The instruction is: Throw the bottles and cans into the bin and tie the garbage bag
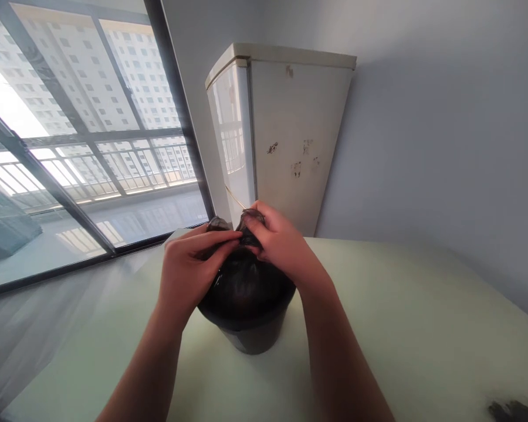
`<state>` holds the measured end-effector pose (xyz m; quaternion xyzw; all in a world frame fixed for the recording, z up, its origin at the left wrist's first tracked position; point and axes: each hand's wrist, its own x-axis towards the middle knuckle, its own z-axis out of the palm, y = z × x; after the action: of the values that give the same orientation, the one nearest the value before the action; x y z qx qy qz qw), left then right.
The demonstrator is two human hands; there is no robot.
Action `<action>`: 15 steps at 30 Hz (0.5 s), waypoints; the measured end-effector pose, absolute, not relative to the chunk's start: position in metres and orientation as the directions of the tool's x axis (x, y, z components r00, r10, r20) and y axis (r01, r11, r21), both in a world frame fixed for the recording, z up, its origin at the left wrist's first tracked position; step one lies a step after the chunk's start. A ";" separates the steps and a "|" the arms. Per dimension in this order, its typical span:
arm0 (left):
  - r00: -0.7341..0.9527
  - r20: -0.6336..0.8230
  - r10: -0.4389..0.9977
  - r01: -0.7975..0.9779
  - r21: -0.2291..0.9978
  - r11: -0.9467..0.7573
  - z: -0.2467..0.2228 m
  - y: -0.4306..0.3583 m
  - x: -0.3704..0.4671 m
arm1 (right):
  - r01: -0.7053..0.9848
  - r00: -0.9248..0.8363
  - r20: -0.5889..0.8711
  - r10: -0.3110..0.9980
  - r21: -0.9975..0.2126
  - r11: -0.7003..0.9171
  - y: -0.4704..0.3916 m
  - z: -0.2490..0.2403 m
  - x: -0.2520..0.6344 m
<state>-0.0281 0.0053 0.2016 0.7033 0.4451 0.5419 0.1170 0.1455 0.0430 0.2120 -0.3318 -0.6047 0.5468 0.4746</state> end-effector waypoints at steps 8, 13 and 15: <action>0.108 0.668 0.736 0.538 0.583 -0.608 0.199 0.008 -0.028 | -0.105 -0.324 0.204 0.924 -0.978 0.179 0.036 0.215 0.153; 0.161 0.597 0.786 0.563 0.599 -0.570 0.204 0.004 -0.028 | -0.056 -0.352 0.255 0.900 -0.966 0.252 0.030 0.220 0.156; 0.175 0.557 0.812 0.531 0.641 -0.554 0.206 0.004 -0.030 | 0.019 -0.378 0.307 0.874 -0.941 0.338 0.030 0.223 0.158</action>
<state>-0.0296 0.0038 0.2059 0.7513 0.4470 0.4610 0.1523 0.1584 0.0298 0.2226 -0.3273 -0.6821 0.4729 0.4516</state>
